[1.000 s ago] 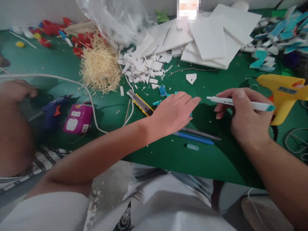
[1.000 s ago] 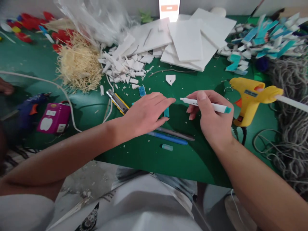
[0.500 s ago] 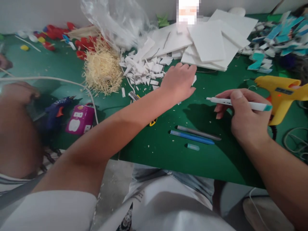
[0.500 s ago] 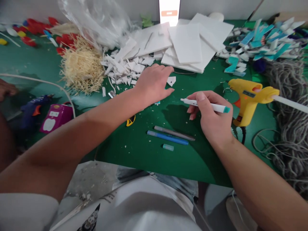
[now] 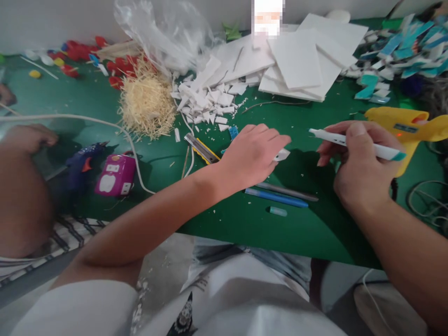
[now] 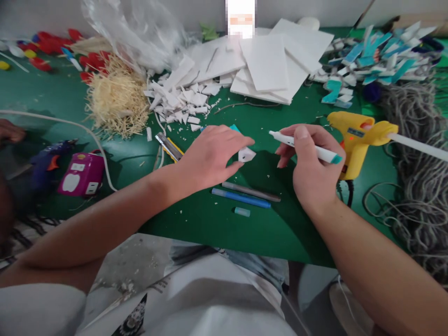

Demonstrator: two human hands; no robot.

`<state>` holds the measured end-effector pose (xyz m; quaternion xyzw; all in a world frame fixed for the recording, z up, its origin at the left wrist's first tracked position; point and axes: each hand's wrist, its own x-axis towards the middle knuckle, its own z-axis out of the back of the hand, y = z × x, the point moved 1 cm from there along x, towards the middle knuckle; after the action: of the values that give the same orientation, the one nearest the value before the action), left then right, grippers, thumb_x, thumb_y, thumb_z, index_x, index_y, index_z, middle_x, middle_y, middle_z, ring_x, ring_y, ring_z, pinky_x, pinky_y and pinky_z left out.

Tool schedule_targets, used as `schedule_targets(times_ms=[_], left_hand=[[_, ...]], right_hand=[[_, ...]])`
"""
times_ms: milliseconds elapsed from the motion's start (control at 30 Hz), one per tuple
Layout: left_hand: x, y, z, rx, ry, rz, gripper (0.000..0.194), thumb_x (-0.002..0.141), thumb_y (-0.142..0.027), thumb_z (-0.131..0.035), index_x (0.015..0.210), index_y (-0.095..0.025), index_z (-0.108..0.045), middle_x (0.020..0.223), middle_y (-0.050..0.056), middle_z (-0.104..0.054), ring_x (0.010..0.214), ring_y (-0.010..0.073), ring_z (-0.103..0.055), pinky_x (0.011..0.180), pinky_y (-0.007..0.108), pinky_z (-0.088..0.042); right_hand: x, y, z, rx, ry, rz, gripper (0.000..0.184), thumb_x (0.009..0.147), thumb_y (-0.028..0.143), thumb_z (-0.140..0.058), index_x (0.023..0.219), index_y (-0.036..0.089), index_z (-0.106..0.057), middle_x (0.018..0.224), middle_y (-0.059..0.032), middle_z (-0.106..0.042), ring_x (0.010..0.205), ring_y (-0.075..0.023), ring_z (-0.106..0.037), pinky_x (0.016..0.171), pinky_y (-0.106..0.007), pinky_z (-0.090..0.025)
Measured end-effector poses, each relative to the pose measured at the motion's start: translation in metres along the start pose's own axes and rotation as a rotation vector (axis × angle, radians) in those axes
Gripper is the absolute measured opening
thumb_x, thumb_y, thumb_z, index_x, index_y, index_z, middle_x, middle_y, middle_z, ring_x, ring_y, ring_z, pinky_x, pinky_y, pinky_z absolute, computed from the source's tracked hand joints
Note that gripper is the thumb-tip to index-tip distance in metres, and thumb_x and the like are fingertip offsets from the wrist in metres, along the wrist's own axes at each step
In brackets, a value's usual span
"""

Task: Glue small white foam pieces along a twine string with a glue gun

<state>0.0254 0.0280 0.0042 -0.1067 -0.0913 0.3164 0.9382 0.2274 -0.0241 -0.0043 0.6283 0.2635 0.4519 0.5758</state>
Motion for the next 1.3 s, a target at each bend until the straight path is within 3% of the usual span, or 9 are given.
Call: schedule_targets(times_ms=[133,233,367,500,733,900,1067,1300], left_hand=[[-0.025,0.004,0.000,-0.055,-0.020,-0.062,0.043,0.105,-0.011,-0.057,0.147,-0.015,-0.067,0.141,0.012,-0.078,0.133,0.0264,-0.069,0.111,0.042,-0.047],[-0.031,0.006,-0.002,0.012,-0.062,-0.055,0.039,0.110,-0.019,-0.054,0.146,-0.013,-0.068,0.131,0.013,-0.080,0.125,0.0277,-0.071,0.104,0.041,-0.048],[-0.029,0.006,-0.008,0.023,-0.062,-0.060,0.035,0.110,-0.031,-0.061,0.140,-0.015,-0.071,0.115,0.010,-0.082,0.112,0.0270,-0.072,0.095,0.038,-0.048],[-0.024,0.007,-0.012,0.042,-0.035,-0.077,0.037,0.108,-0.028,-0.066,0.142,-0.015,-0.070,0.114,0.009,-0.081,0.111,0.0269,-0.072,0.093,0.037,-0.046],[-0.025,0.013,-0.009,0.063,-0.071,-0.027,0.042,0.106,-0.009,-0.048,0.139,-0.018,-0.073,0.110,0.008,-0.082,0.108,0.0260,-0.071,0.093,0.039,-0.046],[-0.025,0.011,-0.009,0.060,-0.076,0.086,0.029,0.107,-0.035,-0.065,0.125,-0.017,-0.077,0.102,0.010,-0.079,0.104,0.0293,-0.070,0.090,0.041,-0.046],[-0.014,0.002,-0.014,0.093,-0.058,0.120,0.033,0.104,-0.046,-0.072,0.103,-0.015,-0.081,0.095,0.011,-0.075,0.102,0.0320,-0.069,0.087,0.042,-0.046],[-0.013,-0.001,-0.015,0.095,-0.040,0.088,0.023,0.104,-0.031,-0.067,0.112,-0.015,-0.080,0.101,0.011,-0.076,0.106,0.0313,-0.069,0.088,0.040,-0.046]], right_hand=[[-0.003,0.005,-0.003,-0.032,0.104,-0.028,0.023,0.087,0.040,-0.078,0.075,0.021,-0.078,0.059,0.0005,-0.068,0.042,-0.0110,-0.055,0.042,-0.028,-0.043],[-0.006,0.008,-0.006,-0.065,0.178,-0.059,0.025,0.088,0.043,-0.080,0.075,0.021,-0.078,0.058,0.0012,-0.068,0.042,-0.0110,-0.056,0.042,-0.027,-0.045],[-0.008,0.009,-0.008,-0.079,0.234,-0.059,0.027,0.090,0.043,-0.080,0.074,0.022,-0.078,0.058,0.0015,-0.068,0.043,-0.0109,-0.056,0.043,-0.027,-0.046],[-0.007,0.009,-0.008,-0.078,0.234,-0.066,0.022,0.089,0.037,-0.078,0.074,0.022,-0.079,0.057,0.0014,-0.068,0.042,-0.0104,-0.056,0.043,-0.026,-0.046],[-0.006,0.009,-0.007,-0.091,0.251,-0.088,0.028,0.089,0.046,-0.082,0.075,0.022,-0.078,0.058,0.0011,-0.068,0.043,-0.0114,-0.057,0.042,-0.027,-0.047],[-0.008,0.004,-0.005,-0.140,0.290,-0.134,0.030,0.091,0.051,-0.083,0.077,0.025,-0.080,0.061,0.0016,-0.069,0.045,-0.0123,-0.058,0.043,-0.028,-0.046],[-0.009,-0.002,-0.005,-0.142,0.329,-0.118,0.020,0.096,0.038,-0.078,0.079,0.030,-0.082,0.063,0.0019,-0.069,0.046,-0.0141,-0.057,0.046,-0.031,-0.046],[-0.008,-0.002,-0.003,-0.155,0.311,-0.097,0.019,0.097,0.031,-0.075,0.079,0.032,-0.083,0.065,0.0026,-0.069,0.047,-0.0146,-0.058,0.046,-0.032,-0.044]])
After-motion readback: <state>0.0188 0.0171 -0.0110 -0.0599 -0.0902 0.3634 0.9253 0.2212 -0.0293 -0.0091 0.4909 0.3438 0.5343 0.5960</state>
